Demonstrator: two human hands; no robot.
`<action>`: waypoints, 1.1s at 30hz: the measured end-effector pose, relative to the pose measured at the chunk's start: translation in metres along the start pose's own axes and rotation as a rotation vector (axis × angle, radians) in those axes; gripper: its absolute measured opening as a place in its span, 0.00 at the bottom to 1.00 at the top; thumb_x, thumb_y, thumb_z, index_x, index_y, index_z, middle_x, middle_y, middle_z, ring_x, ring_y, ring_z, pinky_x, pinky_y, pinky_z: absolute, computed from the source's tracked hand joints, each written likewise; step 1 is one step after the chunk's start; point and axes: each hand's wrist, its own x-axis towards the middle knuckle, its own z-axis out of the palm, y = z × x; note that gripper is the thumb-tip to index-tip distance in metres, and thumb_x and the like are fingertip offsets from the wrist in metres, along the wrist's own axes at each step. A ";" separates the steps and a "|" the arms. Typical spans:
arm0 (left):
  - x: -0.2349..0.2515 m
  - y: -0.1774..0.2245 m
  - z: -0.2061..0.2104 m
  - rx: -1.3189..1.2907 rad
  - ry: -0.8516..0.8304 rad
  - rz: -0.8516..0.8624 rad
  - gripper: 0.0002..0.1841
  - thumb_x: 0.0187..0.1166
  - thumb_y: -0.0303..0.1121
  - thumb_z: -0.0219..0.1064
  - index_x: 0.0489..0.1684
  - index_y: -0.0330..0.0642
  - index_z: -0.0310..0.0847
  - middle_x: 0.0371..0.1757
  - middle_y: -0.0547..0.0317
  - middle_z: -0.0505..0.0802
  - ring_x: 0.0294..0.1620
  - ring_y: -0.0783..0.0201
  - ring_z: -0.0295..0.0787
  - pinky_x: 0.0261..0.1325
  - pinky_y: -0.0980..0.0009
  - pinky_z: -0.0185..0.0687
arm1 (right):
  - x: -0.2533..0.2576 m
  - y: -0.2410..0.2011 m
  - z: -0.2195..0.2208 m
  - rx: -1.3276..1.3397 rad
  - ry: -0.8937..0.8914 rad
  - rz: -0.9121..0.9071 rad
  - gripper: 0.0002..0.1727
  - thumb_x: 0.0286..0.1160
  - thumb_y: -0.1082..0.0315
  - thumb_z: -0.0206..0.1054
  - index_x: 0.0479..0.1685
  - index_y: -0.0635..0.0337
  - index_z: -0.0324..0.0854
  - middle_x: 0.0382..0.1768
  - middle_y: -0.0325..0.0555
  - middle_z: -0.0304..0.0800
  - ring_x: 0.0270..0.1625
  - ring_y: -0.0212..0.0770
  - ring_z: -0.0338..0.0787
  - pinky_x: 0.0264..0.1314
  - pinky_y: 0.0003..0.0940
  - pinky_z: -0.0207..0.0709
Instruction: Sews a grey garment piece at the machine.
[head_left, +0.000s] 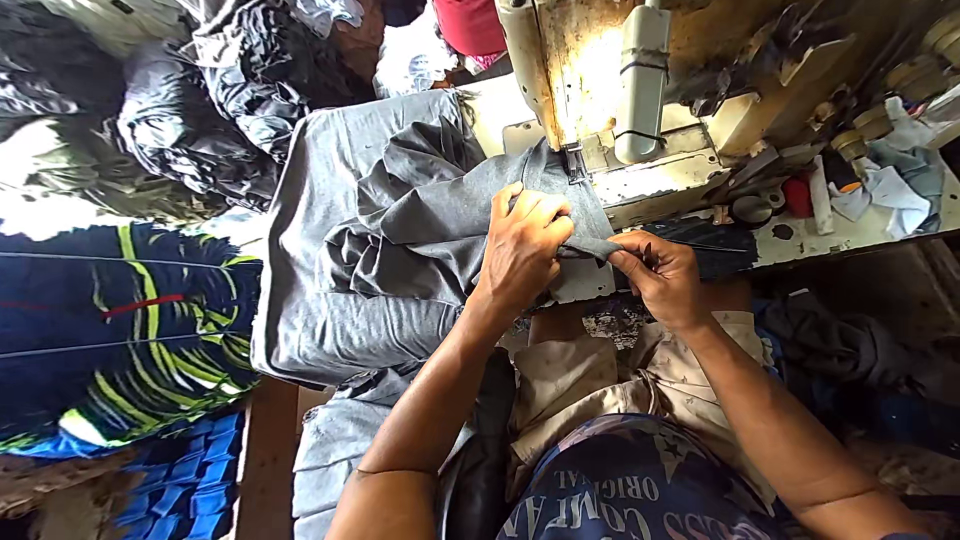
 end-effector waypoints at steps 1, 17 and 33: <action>0.002 -0.002 0.000 0.007 0.002 0.003 0.08 0.71 0.25 0.62 0.35 0.45 0.89 0.60 0.58 0.92 0.68 0.53 0.84 0.84 0.40 0.58 | 0.003 0.001 0.001 0.007 0.005 0.002 0.07 0.80 0.73 0.69 0.49 0.63 0.91 0.49 0.44 0.93 0.26 0.29 0.84 0.24 0.23 0.79; 0.011 -0.031 -0.007 -0.101 0.023 -0.020 0.09 0.73 0.28 0.62 0.39 0.44 0.90 0.61 0.57 0.92 0.71 0.55 0.83 0.80 0.50 0.68 | 0.040 0.005 0.016 -0.288 -0.017 -0.132 0.05 0.79 0.75 0.68 0.47 0.61 0.88 0.45 0.44 0.90 0.40 0.31 0.88 0.43 0.26 0.85; 0.009 -0.010 0.026 -0.074 0.208 -0.012 0.18 0.76 0.24 0.61 0.57 0.50 0.93 0.55 0.58 0.96 0.62 0.55 0.89 0.74 0.50 0.70 | 0.031 -0.003 0.005 -0.029 0.025 -0.078 0.06 0.77 0.78 0.68 0.47 0.64 0.87 0.39 0.45 0.91 0.19 0.31 0.79 0.18 0.24 0.74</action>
